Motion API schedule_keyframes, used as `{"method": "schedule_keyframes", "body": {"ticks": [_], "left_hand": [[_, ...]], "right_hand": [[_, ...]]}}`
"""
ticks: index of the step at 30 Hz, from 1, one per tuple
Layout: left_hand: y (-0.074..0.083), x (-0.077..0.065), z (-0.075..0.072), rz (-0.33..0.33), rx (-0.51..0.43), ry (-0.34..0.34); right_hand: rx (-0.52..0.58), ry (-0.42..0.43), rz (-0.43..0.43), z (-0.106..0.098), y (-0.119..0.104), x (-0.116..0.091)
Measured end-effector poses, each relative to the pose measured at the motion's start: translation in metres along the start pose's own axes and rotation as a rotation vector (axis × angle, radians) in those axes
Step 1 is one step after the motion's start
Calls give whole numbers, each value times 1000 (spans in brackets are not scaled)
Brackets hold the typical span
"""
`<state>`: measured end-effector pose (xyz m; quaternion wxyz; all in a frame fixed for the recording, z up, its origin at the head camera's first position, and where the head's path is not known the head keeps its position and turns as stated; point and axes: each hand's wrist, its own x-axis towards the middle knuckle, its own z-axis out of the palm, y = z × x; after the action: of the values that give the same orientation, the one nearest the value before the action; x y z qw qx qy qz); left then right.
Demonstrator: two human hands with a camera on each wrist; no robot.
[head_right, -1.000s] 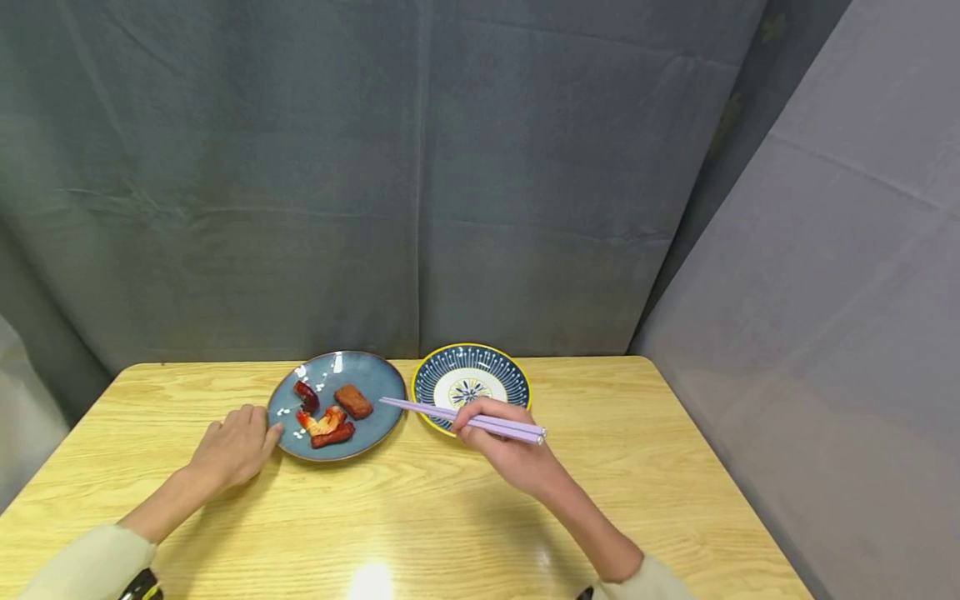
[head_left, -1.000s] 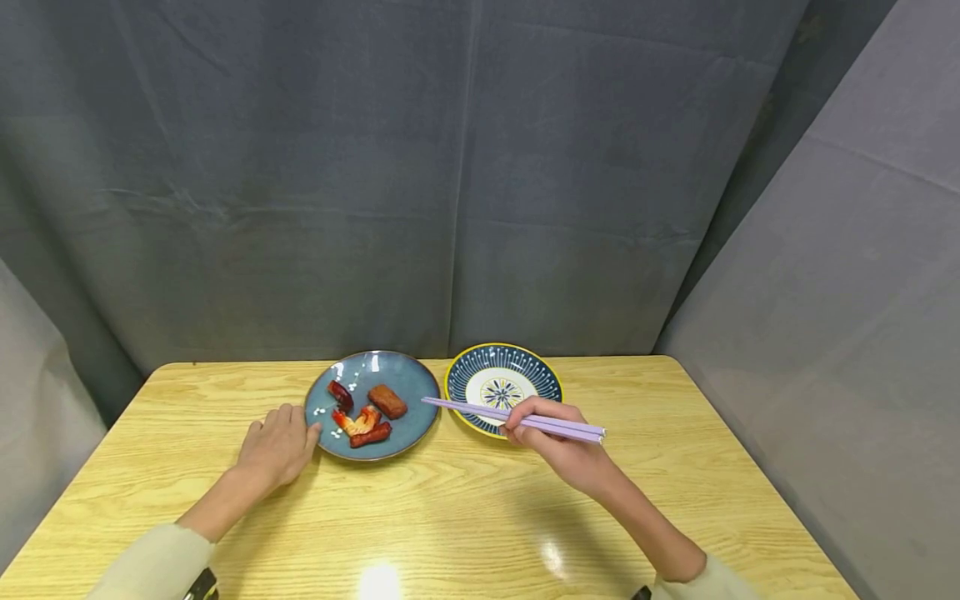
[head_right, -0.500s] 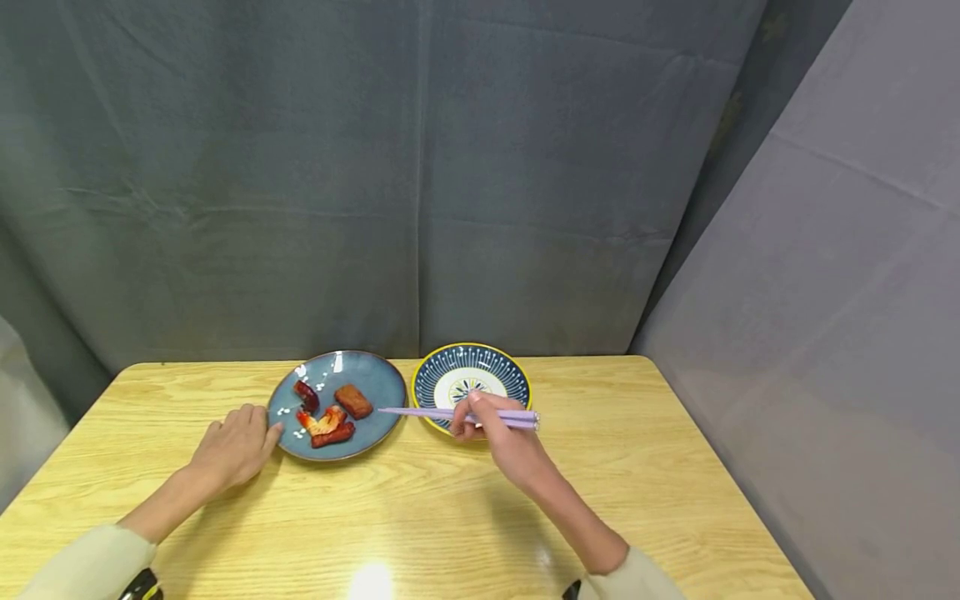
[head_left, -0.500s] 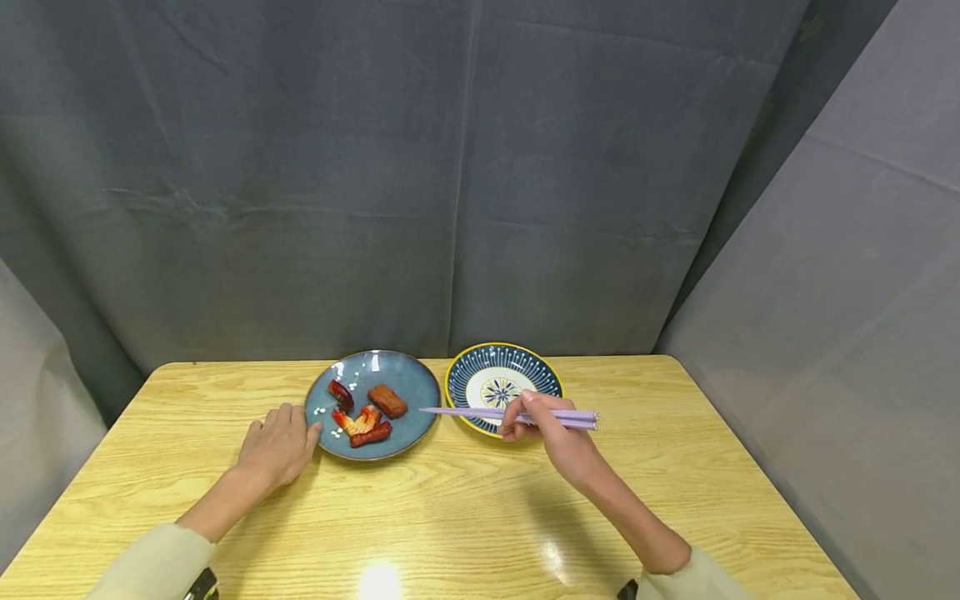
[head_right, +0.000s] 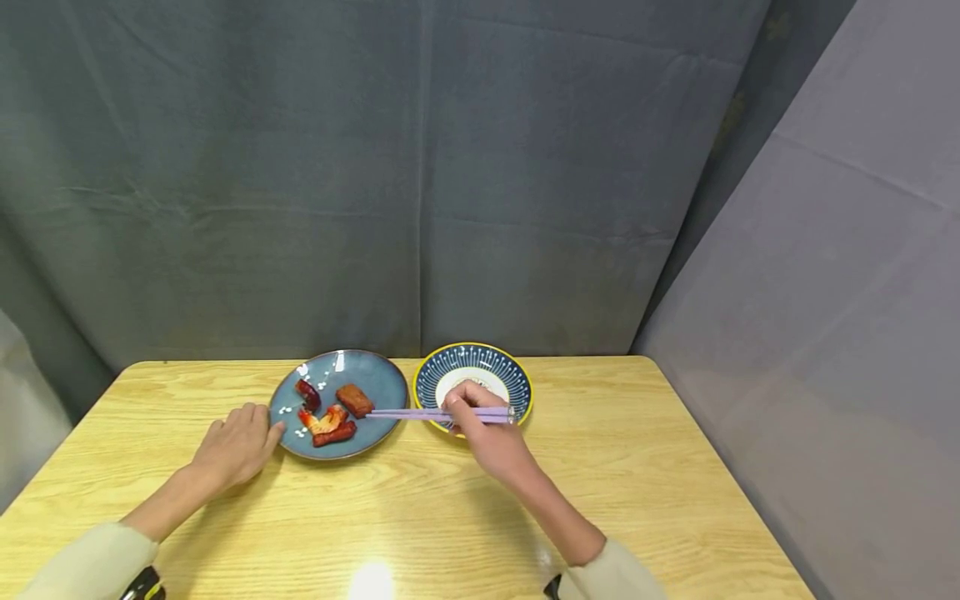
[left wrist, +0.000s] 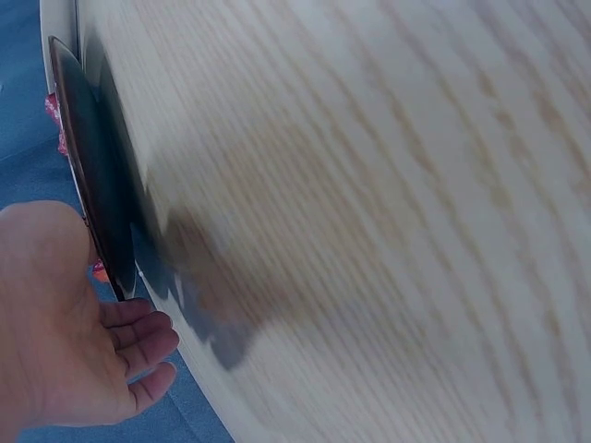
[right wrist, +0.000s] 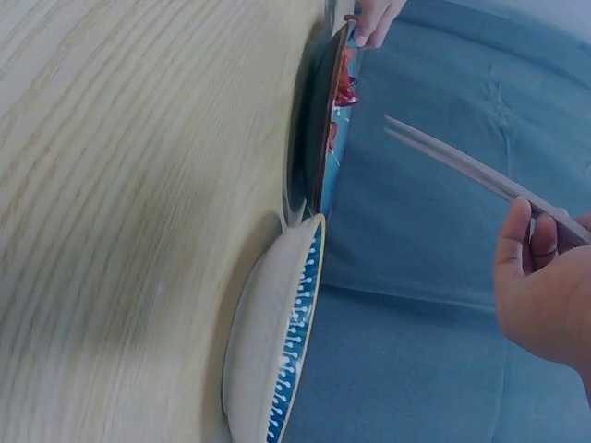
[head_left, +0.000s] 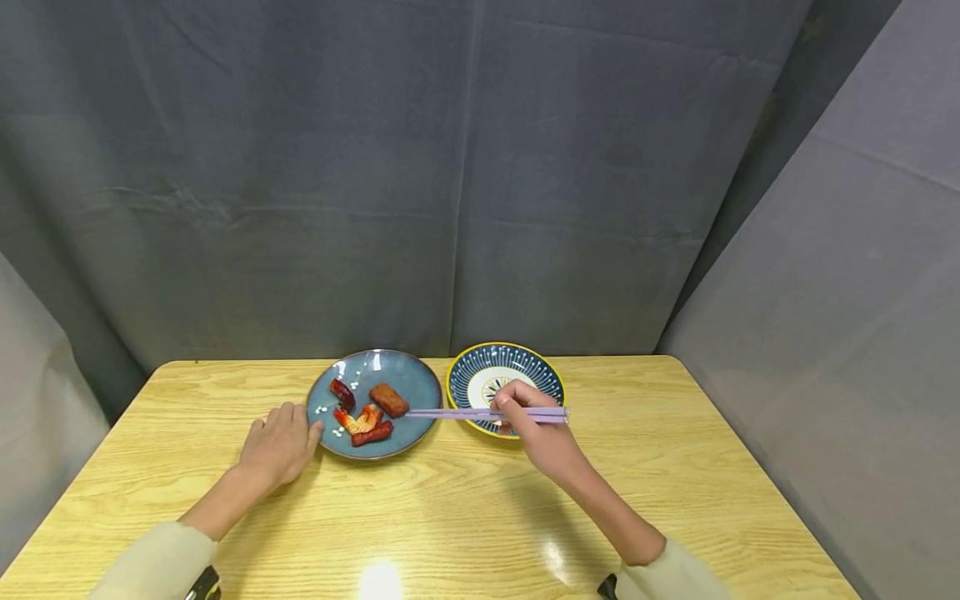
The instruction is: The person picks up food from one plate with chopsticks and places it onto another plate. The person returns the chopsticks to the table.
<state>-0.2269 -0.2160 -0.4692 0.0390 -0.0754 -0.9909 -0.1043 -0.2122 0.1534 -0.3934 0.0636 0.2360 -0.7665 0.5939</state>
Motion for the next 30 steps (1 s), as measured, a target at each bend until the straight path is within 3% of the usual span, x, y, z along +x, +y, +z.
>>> {"method": "schedule_keyframes", "body": {"ticks": [5, 16, 30], "left_hand": [[-1, -1, 1, -2, -5, 4], [-1, 1, 1, -12, -8, -5], [-2, 2, 2, -10, 0, -8]], "right_hand": [[48, -24, -10, 8, 4, 5], [29, -94, 28, 20, 9, 12], [73, -96, 67, 31, 20, 20]]}}
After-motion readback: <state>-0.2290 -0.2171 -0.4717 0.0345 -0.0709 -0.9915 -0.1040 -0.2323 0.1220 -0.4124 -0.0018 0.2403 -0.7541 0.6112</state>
